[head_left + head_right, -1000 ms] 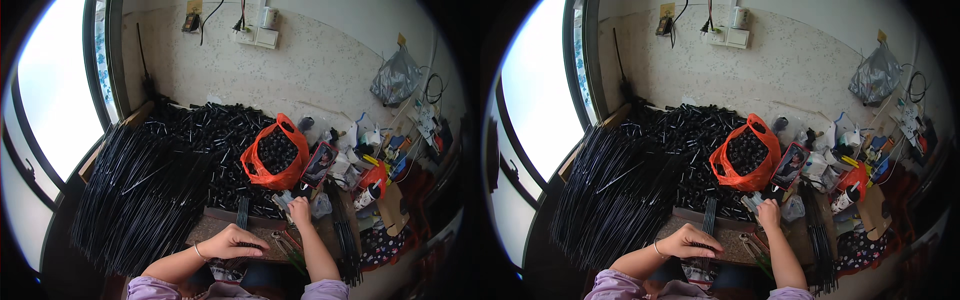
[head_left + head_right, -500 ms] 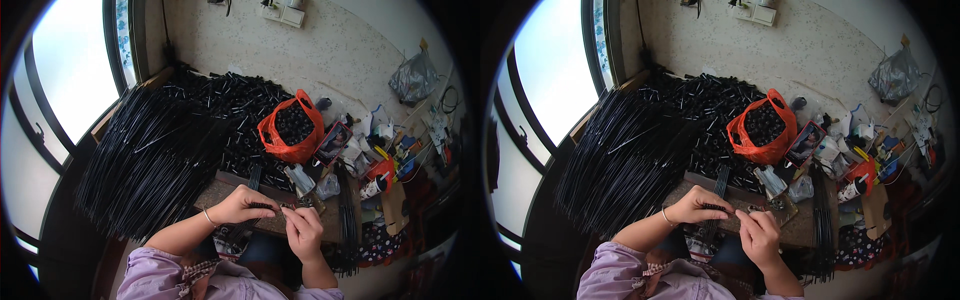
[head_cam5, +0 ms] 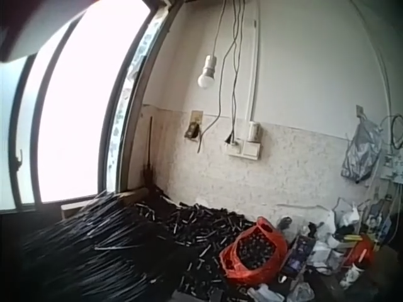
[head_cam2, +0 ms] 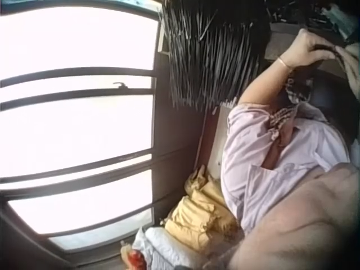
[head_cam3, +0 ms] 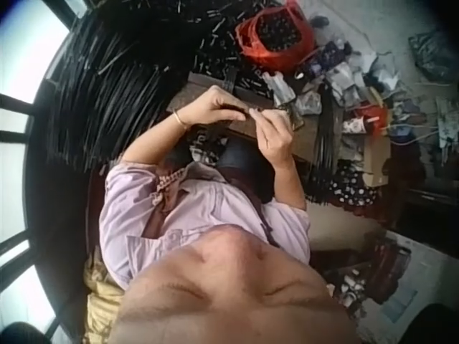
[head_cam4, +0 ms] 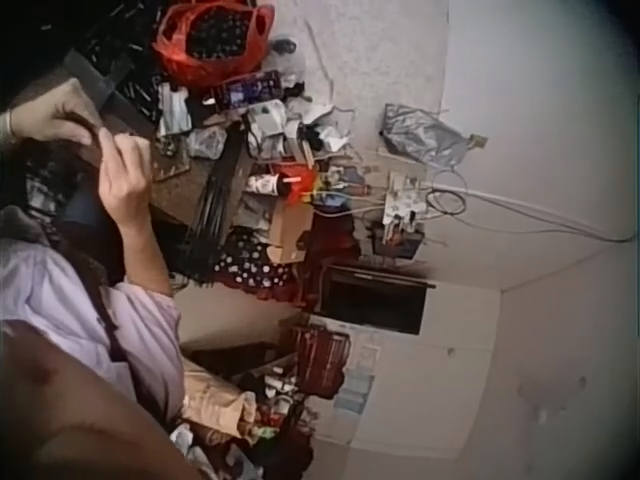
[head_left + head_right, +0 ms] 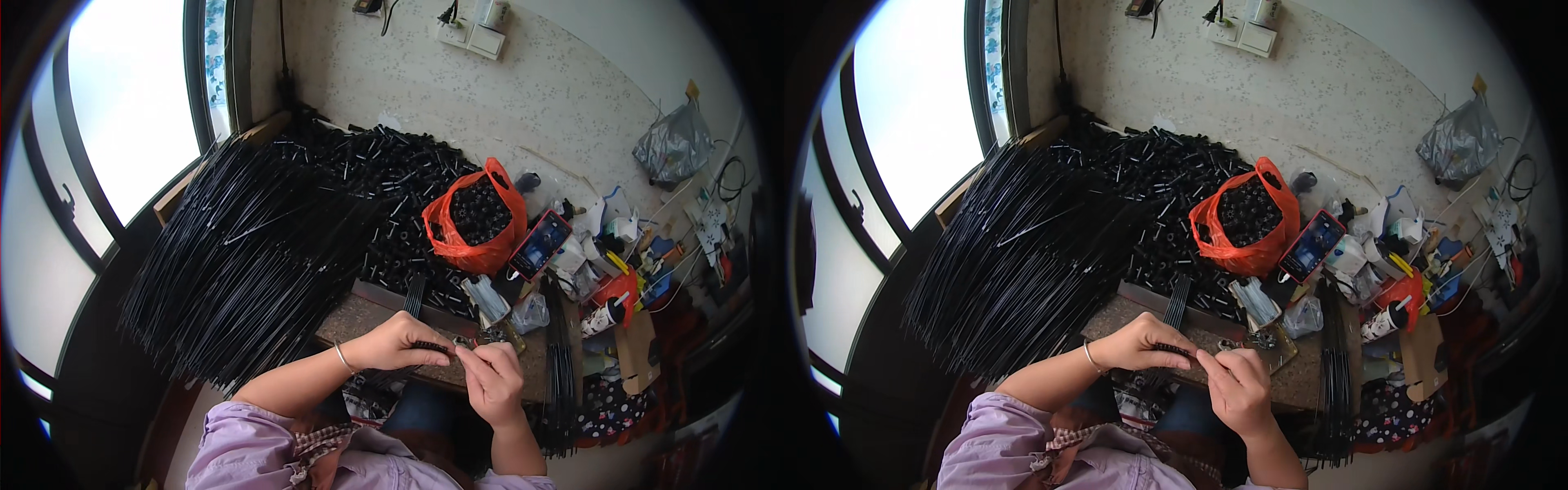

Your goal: Processing and organizing bundles of black electrical cables using manual tools at a factory workbench.

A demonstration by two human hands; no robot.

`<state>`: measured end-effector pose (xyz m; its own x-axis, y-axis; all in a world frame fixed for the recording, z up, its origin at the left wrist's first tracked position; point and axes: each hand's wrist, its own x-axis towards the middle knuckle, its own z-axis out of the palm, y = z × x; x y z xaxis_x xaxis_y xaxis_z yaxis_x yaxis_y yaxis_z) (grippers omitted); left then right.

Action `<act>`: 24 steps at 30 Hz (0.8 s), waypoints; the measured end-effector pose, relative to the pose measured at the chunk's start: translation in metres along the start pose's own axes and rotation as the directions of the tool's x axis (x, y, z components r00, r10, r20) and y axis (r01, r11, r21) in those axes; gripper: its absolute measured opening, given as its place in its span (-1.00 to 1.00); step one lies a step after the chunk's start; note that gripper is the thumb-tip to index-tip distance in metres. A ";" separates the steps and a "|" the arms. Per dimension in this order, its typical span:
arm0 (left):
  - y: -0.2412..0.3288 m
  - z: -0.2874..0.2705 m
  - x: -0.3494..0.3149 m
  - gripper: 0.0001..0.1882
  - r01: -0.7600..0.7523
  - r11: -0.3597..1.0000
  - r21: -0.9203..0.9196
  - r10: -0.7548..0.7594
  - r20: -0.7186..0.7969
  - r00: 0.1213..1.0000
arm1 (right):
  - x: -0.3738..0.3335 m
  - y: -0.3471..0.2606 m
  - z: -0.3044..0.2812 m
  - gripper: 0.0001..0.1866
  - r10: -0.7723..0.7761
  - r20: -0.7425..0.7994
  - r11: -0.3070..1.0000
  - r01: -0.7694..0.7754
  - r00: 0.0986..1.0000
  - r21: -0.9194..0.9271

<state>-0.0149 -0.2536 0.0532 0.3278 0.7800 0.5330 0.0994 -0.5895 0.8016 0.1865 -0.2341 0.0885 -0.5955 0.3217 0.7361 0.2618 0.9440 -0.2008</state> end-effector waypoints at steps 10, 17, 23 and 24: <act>-0.005 0.009 0.002 -0.73 0.018 0.996 0.085 -0.030 0.146 0.989 | 0.013 0.000 0.003 -0.62 -0.014 0.084 0.966 -0.009 0.996 0.260; -0.063 0.032 -0.043 -0.49 0.158 0.861 0.484 -0.241 0.113 0.964 | 0.021 0.002 0.010 -0.63 -0.106 0.195 0.980 0.069 0.975 0.187; -0.090 0.036 -0.063 0.13 -0.001 0.407 0.913 -0.309 0.139 0.941 | 0.017 -0.026 0.002 -0.79 -0.150 0.509 0.748 -0.239 0.847 0.619; -0.092 0.036 -0.065 0.13 -0.003 0.410 0.912 -0.315 0.145 0.938 | 0.026 -0.011 0.010 -0.82 -0.226 0.597 0.639 -0.345 0.770 0.688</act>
<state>-0.0116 -0.2572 -0.0646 0.4122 0.8869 0.2087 0.8967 -0.4354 0.0796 0.1610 -0.2360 0.1034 -0.9708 0.0780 0.2266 -0.1494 0.5425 -0.8267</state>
